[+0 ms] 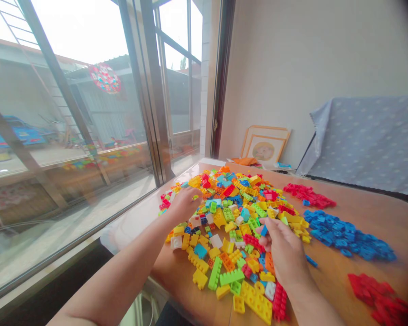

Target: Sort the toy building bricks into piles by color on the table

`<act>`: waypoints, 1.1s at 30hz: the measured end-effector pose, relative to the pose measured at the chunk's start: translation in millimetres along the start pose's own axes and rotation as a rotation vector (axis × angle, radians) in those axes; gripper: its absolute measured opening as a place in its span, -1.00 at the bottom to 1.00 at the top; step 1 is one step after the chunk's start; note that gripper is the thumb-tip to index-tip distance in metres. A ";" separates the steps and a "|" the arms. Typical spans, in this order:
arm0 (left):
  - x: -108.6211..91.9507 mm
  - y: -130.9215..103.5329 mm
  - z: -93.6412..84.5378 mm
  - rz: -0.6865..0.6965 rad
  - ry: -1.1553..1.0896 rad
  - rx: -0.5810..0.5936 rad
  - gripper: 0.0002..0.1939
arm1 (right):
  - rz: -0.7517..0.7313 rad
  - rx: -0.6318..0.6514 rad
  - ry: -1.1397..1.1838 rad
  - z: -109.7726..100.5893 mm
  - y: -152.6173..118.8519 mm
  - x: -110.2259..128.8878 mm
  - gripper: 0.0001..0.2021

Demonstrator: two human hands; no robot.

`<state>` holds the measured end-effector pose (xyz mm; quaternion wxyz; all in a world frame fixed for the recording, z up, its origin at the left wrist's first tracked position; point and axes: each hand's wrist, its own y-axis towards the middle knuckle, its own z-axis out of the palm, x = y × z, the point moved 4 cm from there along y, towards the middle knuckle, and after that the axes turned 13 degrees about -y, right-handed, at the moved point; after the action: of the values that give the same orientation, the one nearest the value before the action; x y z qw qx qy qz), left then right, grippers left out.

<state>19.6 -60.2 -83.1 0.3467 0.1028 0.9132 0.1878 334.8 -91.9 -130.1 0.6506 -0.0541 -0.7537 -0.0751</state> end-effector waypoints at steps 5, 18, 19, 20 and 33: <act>59.1 3.1 -37.8 -0.331 0.387 -0.088 -0.71 | 0.014 0.013 -0.028 2.4 -0.8 0.8 -0.51; 84.9 11.4 -32.8 -0.422 0.519 0.024 -0.78 | 0.014 0.002 -0.003 2.6 -0.3 1.0 -0.53; 84.3 13.1 -32.5 -0.414 0.523 0.031 -0.79 | 0.014 0.001 0.001 2.6 -0.1 1.0 -0.53; 83.3 14.7 -32.4 -0.405 0.525 0.039 -0.80 | 0.013 -0.002 0.005 2.5 0.0 1.1 -0.53; -32.5 -5.0 5.7 -0.041 0.154 0.154 -0.77 | 0.253 0.364 0.368 17.2 -6.8 -2.4 -0.68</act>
<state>47.2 -73.5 -69.7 0.2703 0.0957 0.9508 0.1175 317.2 -95.3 -135.3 0.7797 -0.0153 -0.6113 0.1347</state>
